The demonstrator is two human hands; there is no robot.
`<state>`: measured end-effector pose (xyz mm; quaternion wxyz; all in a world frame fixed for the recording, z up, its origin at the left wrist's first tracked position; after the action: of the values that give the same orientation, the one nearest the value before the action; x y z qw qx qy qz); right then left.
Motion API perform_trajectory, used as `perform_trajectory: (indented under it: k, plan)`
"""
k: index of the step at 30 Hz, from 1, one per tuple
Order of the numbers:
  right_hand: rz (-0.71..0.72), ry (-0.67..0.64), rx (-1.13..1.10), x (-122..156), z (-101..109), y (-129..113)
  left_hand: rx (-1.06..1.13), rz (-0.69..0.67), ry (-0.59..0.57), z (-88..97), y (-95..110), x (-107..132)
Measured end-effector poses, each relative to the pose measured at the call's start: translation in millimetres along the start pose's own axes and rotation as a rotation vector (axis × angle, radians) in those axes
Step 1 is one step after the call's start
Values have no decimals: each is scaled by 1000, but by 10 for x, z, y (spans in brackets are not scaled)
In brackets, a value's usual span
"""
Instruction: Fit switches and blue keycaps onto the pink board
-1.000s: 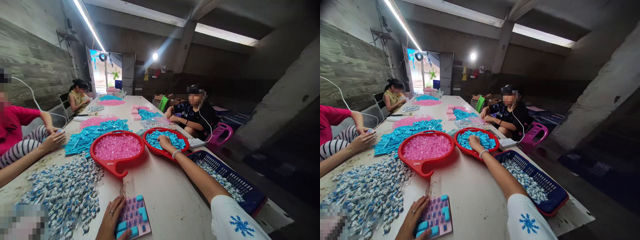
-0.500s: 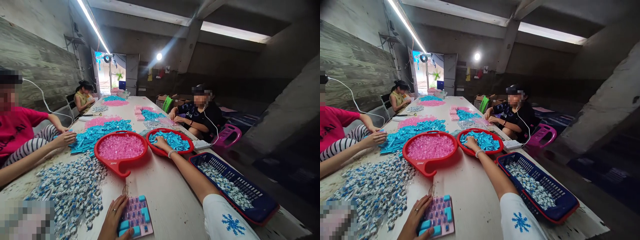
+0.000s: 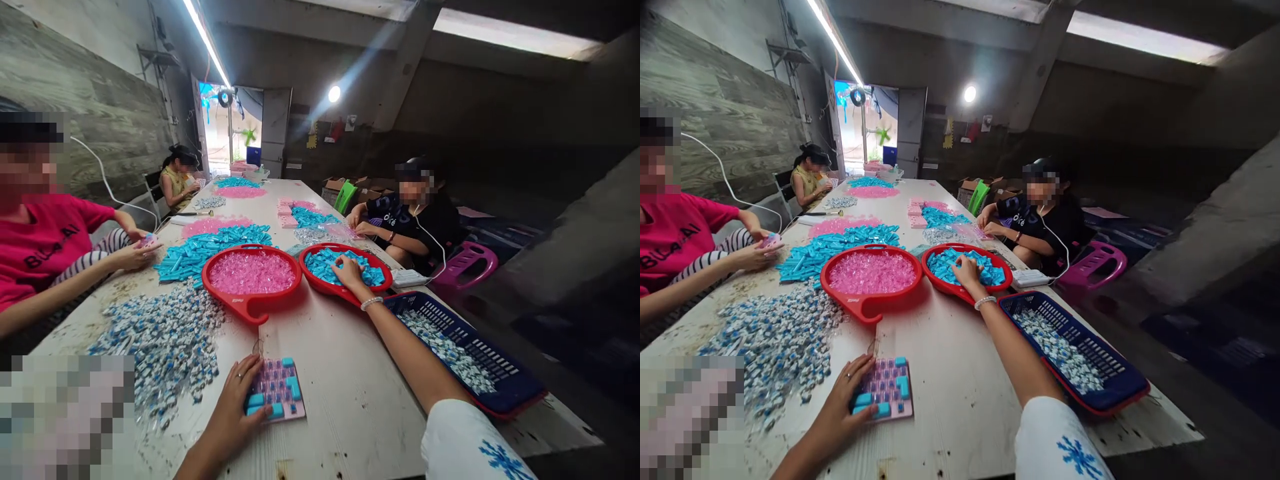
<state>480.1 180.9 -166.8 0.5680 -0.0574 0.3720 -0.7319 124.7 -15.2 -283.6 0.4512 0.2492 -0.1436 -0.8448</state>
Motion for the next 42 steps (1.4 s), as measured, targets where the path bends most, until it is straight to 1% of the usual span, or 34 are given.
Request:
perform_trajectory:
  k: [2, 3, 5, 7, 8, 9, 11, 13, 15, 17, 19, 21, 23, 26, 29, 32, 34, 38, 40, 42]
  plan:
    - [43, 8, -50, 230, 128, -61, 14, 7, 0, 23, 20, 0]
    - [76, 1, -92, 417, 168, -109, 17, 6, 3, 37, 31, 1]
    - [155, -45, -196, 935, 195, -219, 2, -8, 13, 78, 63, 8]
    - [293, -208, -449, 1574, 157, -330, -44, -36, 37, 136, 115, 17]
    - [315, -336, -512, 1891, 117, -366, -71, -60, 51, 167, 153, 22]
    - [294, -445, -537, 2177, 74, -386, -95, -90, 64, 195, 199, 29]
    - [217, -531, -560, 2598, 12, -392, -115, -160, 92, 232, 312, 46]
    - [143, -553, -564, 2807, -30, -379, -110, -210, 97, 224, 431, 68]
    - [101, -561, -555, 2869, -64, -361, -108, -228, 77, 166, 527, 97]
    - [93, -568, -525, 2871, -96, -349, -120, -231, 42, 75, 583, 132]
    - [111, -570, -486, 2874, -122, -347, -139, -234, 26, -13, 601, 168]
    - [134, -557, -467, 2893, -132, -354, -155, -238, 20, -64, 597, 196]
    - [150, -535, -478, 2916, -131, -364, -152, -236, 20, -64, 588, 211]
    - [197, -518, -491, 2935, -128, -384, -131, -236, 1, -15, 579, 214]
    - [302, -512, -415, 2946, -145, -406, -151, -268, -9, 1, 573, 216]
    - [434, -493, -254, 2996, -182, -419, -209, -303, 1, -42, 573, 219]
    - [530, -440, -142, 3055, -209, -422, -250, -321, 1, -80, 581, 214]
    - [717, -271, 11, 3179, -244, -434, -316, -322, 6, -123, 599, 193]
    - [784, -228, 74, 3214, -252, -447, -341, -323, 10, -130, 607, 190]
    - [835, -211, 143, 3232, -253, -467, -361, -327, 16, -132, 612, 195]
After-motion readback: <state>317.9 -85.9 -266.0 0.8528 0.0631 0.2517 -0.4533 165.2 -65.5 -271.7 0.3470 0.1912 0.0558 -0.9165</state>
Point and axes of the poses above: each hand's wrist, its own x-axis away from the middle knuckle, its own z-axis out of the back of the hand, y = z × x, the point moved 2 cm from there along -x, towards the middle knuckle, and after that the axes turned 9 degrees about -x, right-handed, at the moved point
